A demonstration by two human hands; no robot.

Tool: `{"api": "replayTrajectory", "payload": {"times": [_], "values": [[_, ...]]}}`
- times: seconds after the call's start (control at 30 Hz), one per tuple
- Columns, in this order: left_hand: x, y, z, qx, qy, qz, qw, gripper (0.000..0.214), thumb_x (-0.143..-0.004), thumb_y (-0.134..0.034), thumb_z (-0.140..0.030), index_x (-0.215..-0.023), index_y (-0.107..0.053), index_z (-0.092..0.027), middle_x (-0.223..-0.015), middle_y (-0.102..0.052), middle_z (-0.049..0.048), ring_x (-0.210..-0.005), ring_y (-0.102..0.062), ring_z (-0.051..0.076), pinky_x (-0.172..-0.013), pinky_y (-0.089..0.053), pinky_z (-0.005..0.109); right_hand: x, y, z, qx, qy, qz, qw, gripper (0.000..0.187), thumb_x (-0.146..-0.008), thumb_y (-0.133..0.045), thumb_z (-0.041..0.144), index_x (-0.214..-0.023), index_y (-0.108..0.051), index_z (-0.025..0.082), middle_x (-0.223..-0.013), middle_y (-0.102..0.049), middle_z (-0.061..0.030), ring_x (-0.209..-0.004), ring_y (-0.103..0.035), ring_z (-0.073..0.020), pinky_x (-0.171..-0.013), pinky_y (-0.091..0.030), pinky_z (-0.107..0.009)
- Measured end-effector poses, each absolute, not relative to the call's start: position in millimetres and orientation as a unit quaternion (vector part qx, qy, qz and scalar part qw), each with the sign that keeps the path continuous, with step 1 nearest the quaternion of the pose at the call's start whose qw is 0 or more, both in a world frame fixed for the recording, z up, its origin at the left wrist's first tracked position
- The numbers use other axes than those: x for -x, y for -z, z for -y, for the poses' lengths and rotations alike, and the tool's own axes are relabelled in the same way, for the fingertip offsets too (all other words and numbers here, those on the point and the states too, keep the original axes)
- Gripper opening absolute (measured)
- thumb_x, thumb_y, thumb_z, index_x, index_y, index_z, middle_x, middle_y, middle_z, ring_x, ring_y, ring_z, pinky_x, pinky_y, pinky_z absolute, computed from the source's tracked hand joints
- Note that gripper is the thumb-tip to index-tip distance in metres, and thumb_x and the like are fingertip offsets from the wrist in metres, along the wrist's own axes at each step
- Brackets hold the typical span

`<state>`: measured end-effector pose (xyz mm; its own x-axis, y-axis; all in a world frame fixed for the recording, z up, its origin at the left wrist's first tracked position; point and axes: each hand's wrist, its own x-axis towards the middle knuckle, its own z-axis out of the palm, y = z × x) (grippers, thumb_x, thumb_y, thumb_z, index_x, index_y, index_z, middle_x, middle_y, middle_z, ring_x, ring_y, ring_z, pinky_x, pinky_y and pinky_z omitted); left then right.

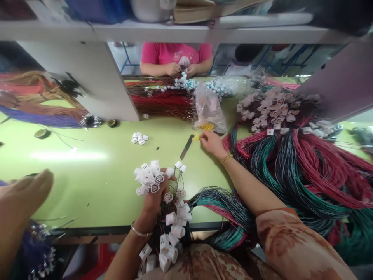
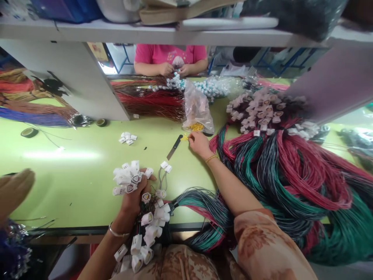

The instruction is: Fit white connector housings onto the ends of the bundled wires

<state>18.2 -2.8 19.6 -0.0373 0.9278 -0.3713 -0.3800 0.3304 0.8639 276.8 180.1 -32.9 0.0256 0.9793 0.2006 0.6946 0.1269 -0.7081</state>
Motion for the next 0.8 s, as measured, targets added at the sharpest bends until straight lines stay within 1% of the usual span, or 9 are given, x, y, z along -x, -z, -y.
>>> {"api": "replayTrajectory", "payload": {"times": [0.13,0.23,0.3,0.37,0.43,0.5,0.6,0.7,0.8], "values": [[-16.5,-18.8,0.6,-0.260,-0.500,-0.525,0.637,0.036,-0.068,-0.082,-0.048,-0.084,-0.069,-0.019,-0.046,-0.034,-0.0089,-0.039,-0.024,0.006,-0.040,-0.018,0.021,-276.1,29.0,-178.6,0.616,-0.284,0.624,0.389,0.007,-0.080,-0.060,0.024,-0.077,-0.057,0.019,-0.076,-0.068,-0.0070,-0.073,-0.066,-0.0213,-0.075,-0.054,-0.037],[-16.0,-17.2,-2.5,-0.245,-0.517,-0.529,0.627,0.025,-0.066,-0.083,-0.037,-0.077,-0.067,-0.022,-0.044,-0.038,-0.0067,-0.038,-0.029,0.008,-0.040,-0.021,0.023,-263.7,22.3,-171.9,0.587,-0.363,0.593,0.416,0.013,-0.081,-0.063,0.030,-0.085,-0.059,0.018,-0.072,-0.067,-0.0025,-0.062,-0.065,-0.0159,-0.064,-0.056,-0.032],[-16.2,-15.3,-4.2,-0.241,-0.540,-0.522,0.614,0.021,-0.066,-0.082,-0.033,-0.077,-0.068,-0.023,-0.048,-0.050,-0.0036,-0.042,-0.040,0.011,-0.041,-0.030,0.025,-250.0,15.1,-163.6,0.534,-0.457,0.557,0.441,0.024,-0.076,-0.072,0.034,-0.089,-0.063,0.017,-0.073,-0.067,-0.0006,-0.059,-0.063,-0.0126,-0.061,-0.055,-0.028],[-16.7,-13.2,-5.2,-0.241,-0.564,-0.518,0.597,0.022,-0.066,-0.082,-0.033,-0.081,-0.070,-0.024,-0.061,-0.066,0.0006,-0.053,-0.056,0.017,-0.049,-0.043,0.031,-234.7,6.4,-152.3,0.468,-0.562,0.515,0.447,0.032,-0.068,-0.082,0.037,-0.087,-0.066,0.017,-0.072,-0.068,0.0003,-0.059,-0.063,-0.0110,-0.058,-0.055,-0.025],[-17.6,-11.6,-5.6,-0.252,-0.573,-0.522,0.580,0.024,-0.066,-0.082,-0.035,-0.083,-0.071,-0.024,-0.075,-0.074,0.0028,-0.065,-0.065,0.023,-0.059,-0.051,0.038,-220.0,-3.0,-139.0,0.423,-0.630,0.493,0.425,0.036,-0.063,-0.088,0.038,-0.083,-0.066,0.017,-0.071,-0.069,0.0003,-0.060,-0.066,-0.0117,-0.057,-0.055,-0.024],[-18.5,-10.8,-5.5,-0.259,-0.569,-0.528,0.574,0.024,-0.066,-0.082,-0.037,-0.082,-0.070,-0.024,-0.077,-0.076,0.0025,-0.070,-0.068,0.025,-0.065,-0.054,0.041,-207.8,-12.2,-125.3,0.399,-0.665,0.490,0.398,0.038,-0.063,-0.090,0.038,-0.084,-0.066,0.017,-0.069,-0.071,0.0001,-0.060,-0.068,-0.0131,-0.058,-0.057,-0.025],[-19.6,-10.4,-5.9,-0.249,-0.572,-0.525,0.579,0.022,-0.065,-0.084,-0.035,-0.079,-0.070,-0.025,-0.077,-0.076,0.0014,-0.074,-0.070,0.026,-0.070,-0.056,0.043,-195.9,-25.3,-107.4,0.379,-0.686,0.499,0.370,0.037,-0.067,-0.089,0.037,-0.089,-0.068,0.016,-0.070,-0.073,-0.0011,-0.059,-0.069,-0.0129,-0.060,-0.058,-0.026],[-20.9,-10.7,-7.4,-0.227,-0.592,-0.510,0.582,0.019,-0.064,-0.083,-0.029,-0.078,-0.072,-0.024,-0.081,-0.077,0.0026,-0.081,-0.071,0.028,-0.078,-0.057,0.046,-190.2,-35.3,-94.3,0.364,-0.699,0.515,0.337,0.032,-0.072,-0.085,0.037,-0.090,-0.071,0.015,-0.076,-0.075,-0.0041,-0.065,-0.072,-0.0143,-0.065,-0.060,-0.028],[-23.2,-12.6,-9.3,-0.200,-0.615,-0.494,0.581,0.013,-0.066,-0.082,-0.025,-0.072,-0.071,-0.023,-0.083,-0.077,0.0030,-0.088,-0.072,0.029,-0.079,-0.058,0.045,-186.3,-39.4,-83.7,0.363,-0.689,0.539,0.321,0.027,-0.078,-0.080,0.037,-0.090,-0.070,0.016,-0.079,-0.076,-0.0051,-0.067,-0.073,-0.0160,-0.067,-0.061,-0.030]]}}
